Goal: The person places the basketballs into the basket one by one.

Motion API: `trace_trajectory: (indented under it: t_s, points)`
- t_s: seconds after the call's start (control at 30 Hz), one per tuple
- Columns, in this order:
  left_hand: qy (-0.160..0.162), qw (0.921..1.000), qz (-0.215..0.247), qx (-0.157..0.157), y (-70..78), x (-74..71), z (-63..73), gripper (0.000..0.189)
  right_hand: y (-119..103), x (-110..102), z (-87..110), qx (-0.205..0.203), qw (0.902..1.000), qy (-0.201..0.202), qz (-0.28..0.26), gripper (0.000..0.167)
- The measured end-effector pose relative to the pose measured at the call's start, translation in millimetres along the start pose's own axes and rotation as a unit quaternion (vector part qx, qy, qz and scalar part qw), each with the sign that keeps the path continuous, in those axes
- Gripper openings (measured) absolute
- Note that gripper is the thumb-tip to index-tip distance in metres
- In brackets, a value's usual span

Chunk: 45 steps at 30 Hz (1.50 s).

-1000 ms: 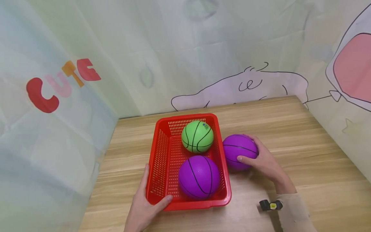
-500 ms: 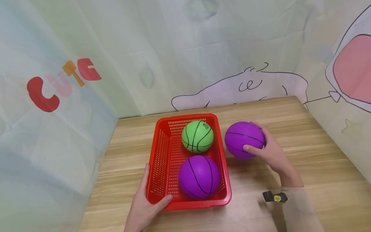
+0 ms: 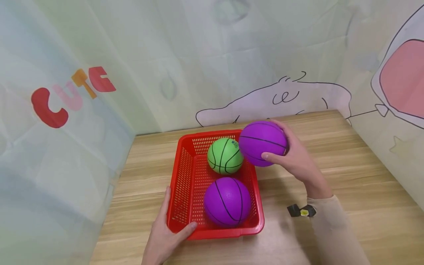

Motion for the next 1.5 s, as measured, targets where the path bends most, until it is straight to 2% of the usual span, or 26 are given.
trace_trajectory:
  t_s: [0.33, 0.53, 0.77, 1.07, 1.3, 1.5]
  points:
    - [0.001, 1.0, 0.002, -0.006, 0.0, 0.5, -0.8, 0.134, -31.6, 38.1, -19.3, -0.049, 0.9953, -0.057, -0.062, 0.101]
    - [0.004, 1.0, -0.001, 0.007, -0.9, 0.2, -1.2, 0.133, -47.2, 59.5, -23.4, -0.064, 0.9897, -0.104, -0.075, 0.105]
    - [0.009, 0.9998, 0.006, 0.018, -1.6, 0.2, -1.1, 0.132, -58.3, 79.1, -27.5, -0.082, 0.9857, -0.145, -0.027, 0.108]
    - [0.01, 0.9997, 0.007, 0.019, -1.6, 0.0, -1.1, 0.133, -69.0, 100.6, -31.4, -0.111, 0.976, -0.187, -0.001, 0.112]
    - [0.01, 0.9996, 0.017, 0.021, -3.0, 0.2, -1.1, 0.133, -71.7, 112.1, -32.7, -0.129, 0.9705, -0.193, 0.067, 0.112]
    - [0.008, 0.9996, 0.022, 0.015, -2.7, 0.3, -0.8, 0.133, -73.6, 119.7, -31.7, -0.136, 0.9644, -0.204, 0.1, 0.111]
Point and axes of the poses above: each hand's wrist, its own z-axis away from the middle knuckle, its own x-axis out of the palm, y = z × x, the point moved 3 cm from there along -z, towards the middle knuckle, and after that the axes turned 4 degrees about z, right-handed, at the moved point
